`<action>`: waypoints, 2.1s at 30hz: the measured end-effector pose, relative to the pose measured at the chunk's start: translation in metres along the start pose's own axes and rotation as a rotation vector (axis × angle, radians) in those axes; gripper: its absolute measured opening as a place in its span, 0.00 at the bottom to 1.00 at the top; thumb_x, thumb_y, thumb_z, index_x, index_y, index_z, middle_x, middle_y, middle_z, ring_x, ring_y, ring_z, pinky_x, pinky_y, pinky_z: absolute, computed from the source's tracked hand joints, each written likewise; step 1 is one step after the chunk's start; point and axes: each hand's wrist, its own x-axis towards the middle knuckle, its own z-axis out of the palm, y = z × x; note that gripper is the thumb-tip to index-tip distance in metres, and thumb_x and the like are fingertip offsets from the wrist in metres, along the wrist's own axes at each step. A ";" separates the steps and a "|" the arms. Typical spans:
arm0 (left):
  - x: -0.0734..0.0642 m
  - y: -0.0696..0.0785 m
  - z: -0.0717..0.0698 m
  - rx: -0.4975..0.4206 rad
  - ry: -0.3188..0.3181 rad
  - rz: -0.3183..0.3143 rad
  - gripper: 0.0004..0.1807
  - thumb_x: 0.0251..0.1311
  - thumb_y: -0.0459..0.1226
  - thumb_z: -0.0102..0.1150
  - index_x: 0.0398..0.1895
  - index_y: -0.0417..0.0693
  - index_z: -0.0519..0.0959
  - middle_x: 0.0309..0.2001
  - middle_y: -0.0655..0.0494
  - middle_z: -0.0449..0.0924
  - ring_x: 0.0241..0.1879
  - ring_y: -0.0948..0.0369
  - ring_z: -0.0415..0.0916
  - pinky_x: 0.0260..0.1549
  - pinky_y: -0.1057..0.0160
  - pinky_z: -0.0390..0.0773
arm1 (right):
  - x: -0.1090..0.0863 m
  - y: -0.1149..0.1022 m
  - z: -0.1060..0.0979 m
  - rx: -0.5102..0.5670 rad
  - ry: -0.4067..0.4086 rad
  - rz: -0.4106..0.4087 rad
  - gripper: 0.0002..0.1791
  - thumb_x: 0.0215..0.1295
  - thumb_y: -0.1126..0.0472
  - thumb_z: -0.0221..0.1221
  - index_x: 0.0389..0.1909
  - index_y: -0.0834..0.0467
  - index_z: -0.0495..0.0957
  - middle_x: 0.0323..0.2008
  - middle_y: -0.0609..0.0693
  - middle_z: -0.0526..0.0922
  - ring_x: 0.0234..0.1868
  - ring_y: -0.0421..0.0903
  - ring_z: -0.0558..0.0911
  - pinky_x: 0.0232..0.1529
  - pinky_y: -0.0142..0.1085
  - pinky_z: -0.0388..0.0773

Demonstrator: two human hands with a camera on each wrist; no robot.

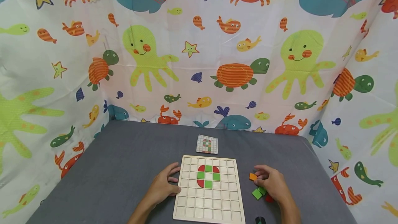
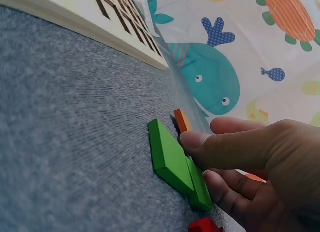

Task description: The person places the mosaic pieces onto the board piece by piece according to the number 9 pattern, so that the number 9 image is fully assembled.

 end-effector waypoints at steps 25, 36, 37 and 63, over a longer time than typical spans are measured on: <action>-0.001 0.000 0.000 -0.015 -0.001 -0.009 0.54 0.39 0.21 0.71 0.79 0.44 0.68 0.72 0.46 0.77 0.51 0.52 0.79 0.28 0.55 0.86 | -0.015 -0.019 0.018 -0.074 0.088 -0.160 0.27 0.59 0.64 0.76 0.60 0.59 0.84 0.44 0.48 0.90 0.44 0.46 0.88 0.42 0.32 0.84; -0.001 -0.001 0.000 -0.002 0.003 -0.008 0.53 0.39 0.21 0.71 0.78 0.43 0.68 0.72 0.46 0.77 0.51 0.51 0.79 0.27 0.55 0.86 | -0.023 -0.046 0.032 -0.053 0.133 -0.277 0.27 0.59 0.65 0.76 0.60 0.56 0.84 0.43 0.43 0.90 0.43 0.42 0.87 0.42 0.32 0.83; -0.001 0.000 0.000 -0.004 0.002 -0.008 0.53 0.40 0.21 0.71 0.79 0.43 0.68 0.72 0.46 0.77 0.51 0.52 0.79 0.27 0.55 0.86 | -0.024 -0.048 0.033 -0.046 0.125 -0.274 0.27 0.59 0.66 0.76 0.61 0.56 0.84 0.43 0.43 0.89 0.43 0.42 0.86 0.42 0.32 0.82; -0.001 0.000 0.000 -0.016 -0.010 -0.001 0.54 0.40 0.21 0.72 0.79 0.45 0.67 0.72 0.47 0.77 0.51 0.52 0.79 0.28 0.55 0.86 | -0.029 -0.076 0.067 0.101 -0.103 -0.303 0.26 0.58 0.69 0.75 0.59 0.57 0.84 0.41 0.47 0.87 0.38 0.41 0.84 0.41 0.32 0.84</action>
